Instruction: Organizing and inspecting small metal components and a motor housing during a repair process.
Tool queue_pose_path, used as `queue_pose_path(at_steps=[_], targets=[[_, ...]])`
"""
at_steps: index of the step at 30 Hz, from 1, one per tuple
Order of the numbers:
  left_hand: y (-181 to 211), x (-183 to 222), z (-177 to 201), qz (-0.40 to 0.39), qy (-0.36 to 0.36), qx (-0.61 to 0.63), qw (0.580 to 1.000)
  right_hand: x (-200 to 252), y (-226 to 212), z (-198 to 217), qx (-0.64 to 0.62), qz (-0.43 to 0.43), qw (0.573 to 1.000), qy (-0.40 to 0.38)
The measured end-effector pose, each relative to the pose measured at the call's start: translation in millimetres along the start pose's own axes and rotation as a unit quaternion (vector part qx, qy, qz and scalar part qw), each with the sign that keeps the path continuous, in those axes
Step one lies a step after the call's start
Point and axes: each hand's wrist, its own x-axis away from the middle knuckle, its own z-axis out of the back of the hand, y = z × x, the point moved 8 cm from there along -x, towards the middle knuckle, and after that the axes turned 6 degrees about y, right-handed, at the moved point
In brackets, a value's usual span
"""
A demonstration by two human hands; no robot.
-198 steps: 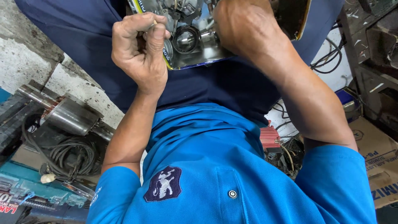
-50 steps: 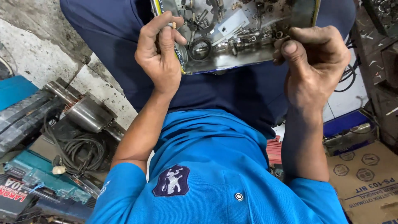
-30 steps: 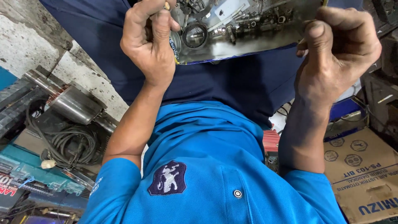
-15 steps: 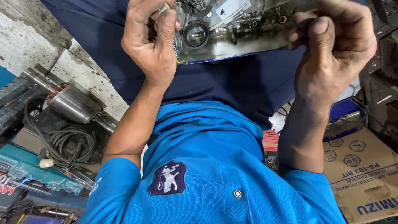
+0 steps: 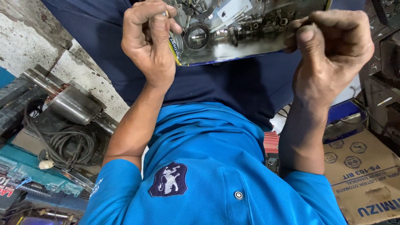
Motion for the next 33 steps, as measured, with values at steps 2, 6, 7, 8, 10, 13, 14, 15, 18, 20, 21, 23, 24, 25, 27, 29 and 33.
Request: queue_pose_path(at_steps=[2, 6, 7, 8, 10, 13, 14, 15, 18, 20, 21, 23, 24, 25, 27, 29, 33], targets=[[-1.0, -1.1, 0.5, -0.001, 0.002, -0.001, 1.0, -1.8, 2.4, -0.3, -0.003, 0.0, 1.0, -0.002], [0.4, -0.7, -0.2, -0.01, -0.006, -0.01, 1.0, -4.5, -6.0, 2.5, 0.011, 0.073, 0.997, 0.016], [-0.1, 0.3, 0.0, -0.004, -0.002, -0.024, 1.0, -4.8, -7.1, 3.4, 0.01, 0.076, 0.997, 0.019], [-0.5, 0.4, -0.1, -0.003, -0.005, -0.021, 1.0, -4.5, -6.5, 4.9, 0.012, 0.076, 0.997, 0.022], [-1.2, 0.6, 0.2, -0.003, -0.001, -0.027, 1.0, -3.8, -6.1, 8.5, 0.006, 0.078, 0.997, 0.025], [-1.5, 0.3, -1.1, -0.007, -0.004, -0.036, 0.999, -2.4, -5.7, 11.8, 0.016, 0.071, 0.996, 0.05], [-3.7, 0.9, -1.0, -0.006, -0.006, -0.035, 0.999, -2.9, -7.4, 11.9, 0.017, 0.071, 0.996, 0.052], [-5.0, 1.4, -0.2, -0.009, -0.005, -0.03, 0.999, -3.4, -7.9, 10.3, 0.014, 0.061, 0.997, 0.045], [-7.1, 2.3, 2.1, -0.012, -0.004, -0.028, 1.0, -5.2, -10.5, 7.4, 0.005, 0.056, 0.998, 0.035], [-7.0, 2.7, 2.0, -0.01, -0.004, -0.03, 1.0, -5.7, -9.6, 8.0, 0.002, 0.058, 0.998, 0.034], [-6.4, 2.6, 1.7, -0.007, -0.003, -0.04, 0.999, -5.4, -8.2, 9.6, -0.01, 0.061, 0.997, 0.037], [-6.7, 2.2, 1.3, -0.005, -0.003, -0.05, 0.999, -4.4, -7.0, 9.8, -0.021, 0.065, 0.997, 0.041], [-7.1, 2.5, 1.1, -0.004, -0.006, -0.043, 0.999, -3.3, -5.3, 7.3, -0.032, 0.051, 0.998, 0.034], [-7.4, 2.7, 1.0, -0.003, -0.008, -0.035, 0.999, -2.2, -3.8, 4.5, -0.043, 0.038, 0.998, 0.027], [-7.0, 2.9, 1.2, -0.001, -0.009, -0.036, 0.999, -1.7, -3.3, -1.0, -0.054, 0.032, 0.998, 0.014], [-6.3, 3.1, 1.3, 0.003, -0.009, -0.037, 0.999, -1.6, -3.1, -4.4, -0.066, 0.026, 0.998, 0.0], [-2.7, 3.0, -0.5, 0.005, -0.013, -0.056, 0.998, -2.9, -4.5, 0.5, -0.053, -0.001, 0.998, 0.014]])
